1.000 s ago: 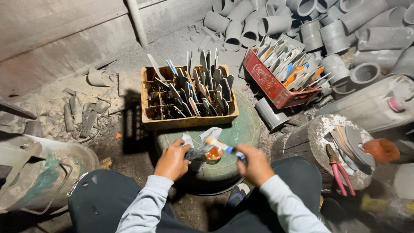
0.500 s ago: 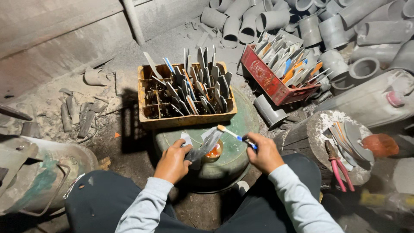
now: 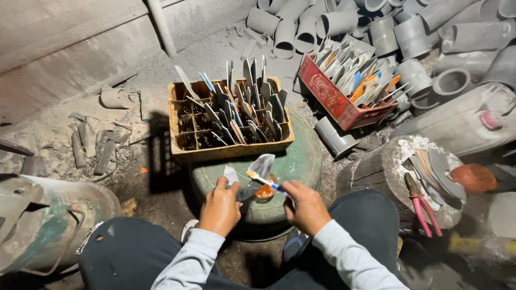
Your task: The person sits on the floor and uses a toothbrush to apply an orange adhesive from a small container onto various flat plastic parts. They pick up each part, coat it with the adhesive, and place it into a compartmentalized crate.
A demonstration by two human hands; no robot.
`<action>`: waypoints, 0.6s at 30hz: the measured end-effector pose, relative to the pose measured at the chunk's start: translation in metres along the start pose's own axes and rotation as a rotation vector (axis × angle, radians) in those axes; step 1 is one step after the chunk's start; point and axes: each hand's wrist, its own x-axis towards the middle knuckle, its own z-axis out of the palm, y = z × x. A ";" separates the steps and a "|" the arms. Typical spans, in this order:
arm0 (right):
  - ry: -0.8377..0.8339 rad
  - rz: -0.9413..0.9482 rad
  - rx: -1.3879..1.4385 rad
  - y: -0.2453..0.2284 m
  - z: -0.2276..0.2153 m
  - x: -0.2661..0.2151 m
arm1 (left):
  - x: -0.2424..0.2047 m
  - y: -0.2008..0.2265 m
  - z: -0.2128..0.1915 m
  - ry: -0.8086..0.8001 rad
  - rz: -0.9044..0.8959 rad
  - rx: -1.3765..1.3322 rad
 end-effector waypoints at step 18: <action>0.249 0.038 0.031 0.031 -0.023 0.018 | 0.000 -0.001 -0.005 0.016 -0.044 -0.070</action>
